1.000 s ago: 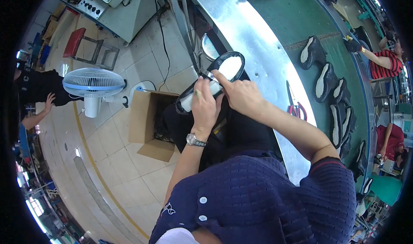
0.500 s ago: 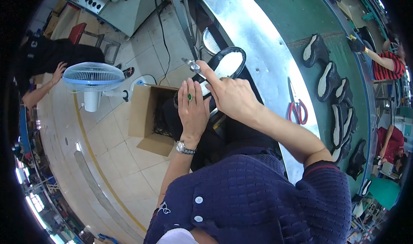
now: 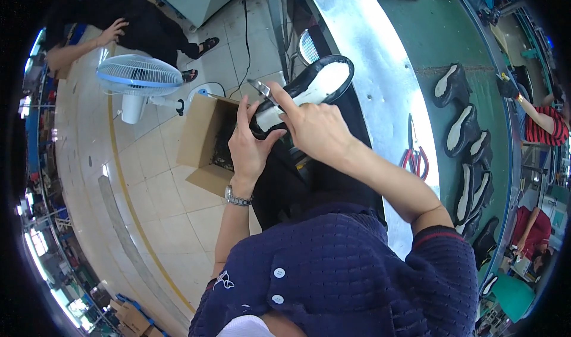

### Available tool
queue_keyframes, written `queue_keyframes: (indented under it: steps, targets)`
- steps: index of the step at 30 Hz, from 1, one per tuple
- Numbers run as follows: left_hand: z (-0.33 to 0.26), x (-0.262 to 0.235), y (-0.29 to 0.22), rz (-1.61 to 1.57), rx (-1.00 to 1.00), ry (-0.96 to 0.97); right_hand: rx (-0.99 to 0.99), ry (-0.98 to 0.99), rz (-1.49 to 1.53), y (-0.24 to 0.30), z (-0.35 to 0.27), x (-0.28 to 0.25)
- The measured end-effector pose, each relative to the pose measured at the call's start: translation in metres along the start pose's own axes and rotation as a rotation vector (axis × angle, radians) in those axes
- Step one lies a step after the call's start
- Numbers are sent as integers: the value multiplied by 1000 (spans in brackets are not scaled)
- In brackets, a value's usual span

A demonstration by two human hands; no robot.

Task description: Trimming and checking shoe components during the assembly process.

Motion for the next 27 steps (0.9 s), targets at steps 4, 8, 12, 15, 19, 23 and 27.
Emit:
queue_keyframes:
  steps: [4,8,12,15,19,23,27]
  targets:
    - [6,-1,5,-67,40,14,54,-20,-4,-18,1,16]
    - [11,-16,19,-327,76,209,16,-125,-27,-35,13,-28]
    - [-23,-20,6,-178,34,73,274,40,-114,-75,-3,-24]
    - [-82,-7,-12,-598,-385,101,327,381,292,-59,-50,-16]
    - [-115,-23,-4,-195,-350,-101,269,632,379,-23,-80,2]
    - [-116,-41,4,-29,-332,-175,-66,655,312,6,-71,11]
    - [-124,-36,-3,-144,-295,-148,-30,809,62,34,-56,3]
Point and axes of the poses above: each hand's wrist, its own z-axis towards the middle knuckle, its own x-axis out of the palm, y = z × x, the point moved 4 cm from there along z, towards the middle knuckle, and after that the axes turned 14 degrees about x, right-handed, at the moved point
